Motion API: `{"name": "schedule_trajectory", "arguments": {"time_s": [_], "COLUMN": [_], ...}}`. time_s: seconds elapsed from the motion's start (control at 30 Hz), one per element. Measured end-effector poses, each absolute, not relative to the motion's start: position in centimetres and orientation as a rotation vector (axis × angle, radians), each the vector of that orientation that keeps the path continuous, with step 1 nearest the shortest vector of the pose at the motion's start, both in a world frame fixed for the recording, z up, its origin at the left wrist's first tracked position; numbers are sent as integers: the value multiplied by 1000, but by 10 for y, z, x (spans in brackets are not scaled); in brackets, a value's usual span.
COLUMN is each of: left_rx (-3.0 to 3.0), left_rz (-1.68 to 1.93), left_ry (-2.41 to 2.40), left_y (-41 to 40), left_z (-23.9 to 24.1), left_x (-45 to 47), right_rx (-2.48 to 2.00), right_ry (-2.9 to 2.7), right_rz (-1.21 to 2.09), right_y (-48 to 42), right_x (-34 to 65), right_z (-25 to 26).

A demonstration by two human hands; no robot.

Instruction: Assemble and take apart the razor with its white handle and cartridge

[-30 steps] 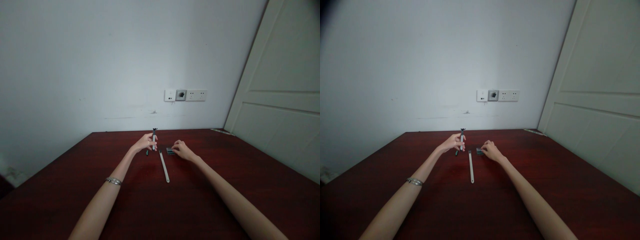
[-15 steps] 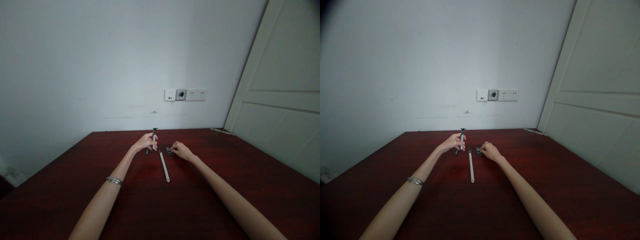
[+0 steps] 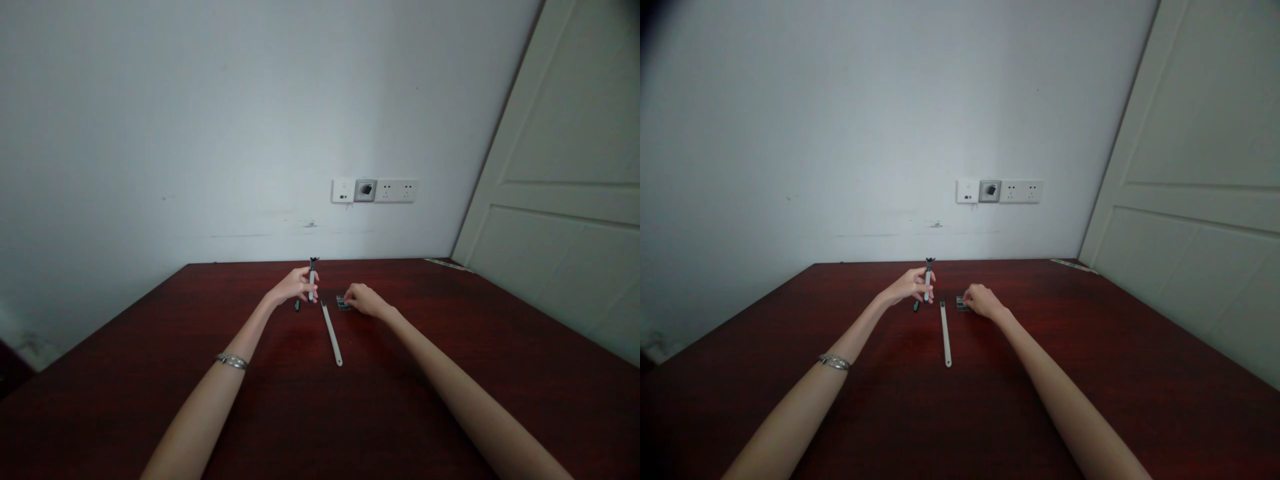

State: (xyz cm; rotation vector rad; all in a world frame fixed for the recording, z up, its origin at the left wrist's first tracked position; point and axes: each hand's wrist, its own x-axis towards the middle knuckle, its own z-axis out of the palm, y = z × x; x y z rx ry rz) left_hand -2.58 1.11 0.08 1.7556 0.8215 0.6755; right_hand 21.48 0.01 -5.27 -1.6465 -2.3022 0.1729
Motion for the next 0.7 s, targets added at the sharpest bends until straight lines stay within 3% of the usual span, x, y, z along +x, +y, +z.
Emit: {"name": "schedule_trajectory", "arguments": {"time_s": [0.7], "left_rx": [1763], "left_rz": [663], "left_ry": [808], "left_y": [13], "left_z": [-2], "left_x": [-25], "right_rx": [-1636], "right_ry": [-2439], "right_rz": [-77], "right_y": [-10], "right_x": [207], "right_z": [-49]}}
